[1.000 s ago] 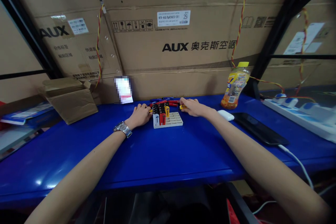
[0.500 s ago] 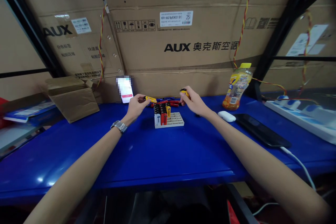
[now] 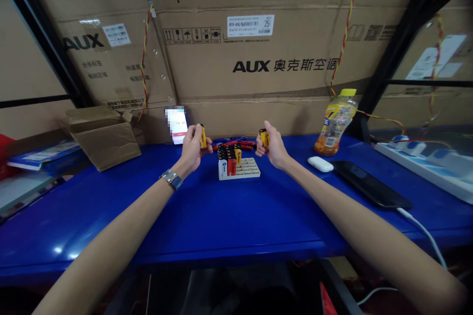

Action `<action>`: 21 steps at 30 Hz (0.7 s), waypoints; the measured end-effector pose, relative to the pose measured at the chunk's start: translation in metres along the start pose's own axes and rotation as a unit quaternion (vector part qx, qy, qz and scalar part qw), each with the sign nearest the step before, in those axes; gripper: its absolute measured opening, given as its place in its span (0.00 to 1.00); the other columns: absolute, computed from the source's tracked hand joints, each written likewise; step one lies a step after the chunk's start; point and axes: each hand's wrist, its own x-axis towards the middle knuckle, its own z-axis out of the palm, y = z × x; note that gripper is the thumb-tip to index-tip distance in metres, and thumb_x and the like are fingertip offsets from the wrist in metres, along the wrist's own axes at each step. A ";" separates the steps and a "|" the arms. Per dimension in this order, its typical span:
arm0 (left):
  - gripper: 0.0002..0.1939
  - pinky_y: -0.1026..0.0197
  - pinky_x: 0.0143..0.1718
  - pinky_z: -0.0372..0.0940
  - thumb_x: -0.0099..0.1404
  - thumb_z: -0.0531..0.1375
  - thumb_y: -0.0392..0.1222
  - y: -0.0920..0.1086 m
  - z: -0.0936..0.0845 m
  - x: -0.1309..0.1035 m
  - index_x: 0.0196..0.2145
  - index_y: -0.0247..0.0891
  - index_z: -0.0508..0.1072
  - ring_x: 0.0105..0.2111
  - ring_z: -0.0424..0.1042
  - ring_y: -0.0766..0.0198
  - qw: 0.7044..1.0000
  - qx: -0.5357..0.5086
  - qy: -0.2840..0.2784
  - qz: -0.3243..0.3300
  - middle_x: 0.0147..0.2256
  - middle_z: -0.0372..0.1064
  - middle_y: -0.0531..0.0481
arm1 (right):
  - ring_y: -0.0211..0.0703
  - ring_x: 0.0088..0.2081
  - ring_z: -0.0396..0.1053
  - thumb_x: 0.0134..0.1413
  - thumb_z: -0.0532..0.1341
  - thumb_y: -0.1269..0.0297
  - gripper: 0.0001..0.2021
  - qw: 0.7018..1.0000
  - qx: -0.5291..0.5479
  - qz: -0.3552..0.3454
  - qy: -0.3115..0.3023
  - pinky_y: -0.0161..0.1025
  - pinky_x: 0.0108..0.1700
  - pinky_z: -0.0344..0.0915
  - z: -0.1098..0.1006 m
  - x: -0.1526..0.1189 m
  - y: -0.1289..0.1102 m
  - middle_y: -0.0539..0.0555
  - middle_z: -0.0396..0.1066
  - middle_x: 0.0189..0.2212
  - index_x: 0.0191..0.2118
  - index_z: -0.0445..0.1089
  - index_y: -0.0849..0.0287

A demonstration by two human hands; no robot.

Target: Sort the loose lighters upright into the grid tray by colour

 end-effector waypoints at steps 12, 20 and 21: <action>0.19 0.70 0.10 0.40 0.59 0.61 0.44 0.003 0.004 -0.003 0.21 0.41 0.53 0.11 0.42 0.76 0.994 0.091 0.068 -0.008 0.14 0.42 0.63 | 0.31 0.08 0.39 0.60 0.39 0.52 0.23 0.994 0.037 0.098 0.042 0.32 0.12 0.38 0.008 -0.006 -0.008 0.43 0.45 0.06 0.18 0.52 0.54; 0.15 0.70 0.10 0.43 0.56 0.61 0.38 0.001 0.007 -0.003 0.21 0.41 0.55 0.12 0.45 0.77 0.979 0.186 0.077 0.026 0.16 0.45 0.62 | 0.31 0.08 0.39 0.61 0.38 0.52 0.23 0.992 0.038 0.110 0.040 0.32 0.12 0.38 0.010 -0.007 -0.009 0.44 0.47 0.06 0.18 0.52 0.54; 0.15 0.70 0.10 0.43 0.56 0.61 0.38 0.000 0.007 -0.003 0.21 0.40 0.55 0.12 0.45 0.77 0.979 0.187 0.076 0.028 0.16 0.45 0.61 | 0.31 0.08 0.39 0.61 0.38 0.53 0.23 0.992 0.039 0.112 0.038 0.32 0.12 0.38 0.010 -0.007 -0.008 0.44 0.47 0.06 0.18 0.52 0.54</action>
